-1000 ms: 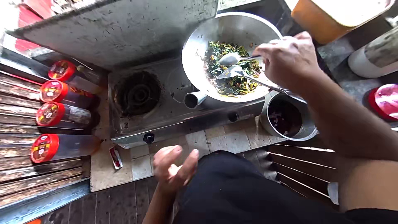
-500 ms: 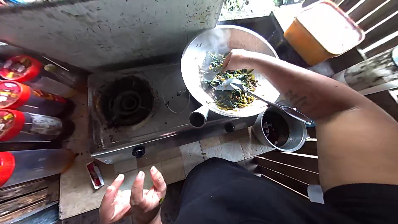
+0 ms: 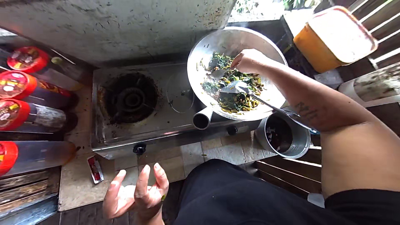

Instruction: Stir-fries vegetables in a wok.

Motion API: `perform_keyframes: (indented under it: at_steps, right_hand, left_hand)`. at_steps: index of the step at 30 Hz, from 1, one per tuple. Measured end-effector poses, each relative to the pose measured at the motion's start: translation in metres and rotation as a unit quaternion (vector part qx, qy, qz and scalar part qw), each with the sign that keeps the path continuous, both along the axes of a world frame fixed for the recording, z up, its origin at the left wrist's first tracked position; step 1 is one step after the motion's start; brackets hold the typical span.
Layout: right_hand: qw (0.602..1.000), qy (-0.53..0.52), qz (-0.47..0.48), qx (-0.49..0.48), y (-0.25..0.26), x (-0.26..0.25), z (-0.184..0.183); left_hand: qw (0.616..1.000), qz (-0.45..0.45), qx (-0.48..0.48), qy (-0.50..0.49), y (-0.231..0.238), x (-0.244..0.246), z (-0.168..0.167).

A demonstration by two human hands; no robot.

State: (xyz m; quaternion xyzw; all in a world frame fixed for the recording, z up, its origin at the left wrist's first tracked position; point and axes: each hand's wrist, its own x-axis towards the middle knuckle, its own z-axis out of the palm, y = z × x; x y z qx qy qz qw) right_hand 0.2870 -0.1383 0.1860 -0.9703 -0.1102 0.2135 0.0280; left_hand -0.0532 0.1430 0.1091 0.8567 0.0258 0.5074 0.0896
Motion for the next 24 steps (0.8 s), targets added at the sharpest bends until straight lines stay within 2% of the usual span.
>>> perform_keyframes:
  at_steps: [3, 6, 8, 11, 14, 18, 24]
  right_hand:
    - [0.999, -0.009, -0.013, -0.045, 0.001, 0.0, 0.003]
    - [0.999, 0.029, -0.011, 0.039, -0.004, 0.0, -0.015]
    - [0.994, 0.038, -0.034, 0.093, -0.008, -0.001, -0.013]
    - [0.978, 0.035, -0.09, 0.187, -0.019, -0.01, 0.011]
    - [0.964, 0.017, -0.1, 0.245, -0.033, -0.024, 0.038]
    - [0.959, -0.011, -0.081, 0.271, -0.046, -0.058, 0.07]
    - [0.947, -0.052, -0.03, 0.317, -0.068, -0.124, 0.095]
  left_hand:
    - [1.0, 0.011, 0.0, 0.004, 0.001, -0.005, -0.001]
    - [1.0, 0.016, 0.004, -0.001, 0.0, -0.006, 0.002]
    - [1.0, 0.022, 0.008, -0.004, 0.0, -0.008, 0.004]
    - [1.0, 0.027, 0.014, -0.006, 0.002, -0.011, 0.006]
    - [0.999, 0.027, 0.018, -0.005, 0.006, -0.014, 0.006]
    - [0.999, 0.027, 0.031, -0.007, 0.005, -0.015, 0.009]
    - [0.999, -0.002, 0.041, -0.005, 0.011, -0.017, 0.01]
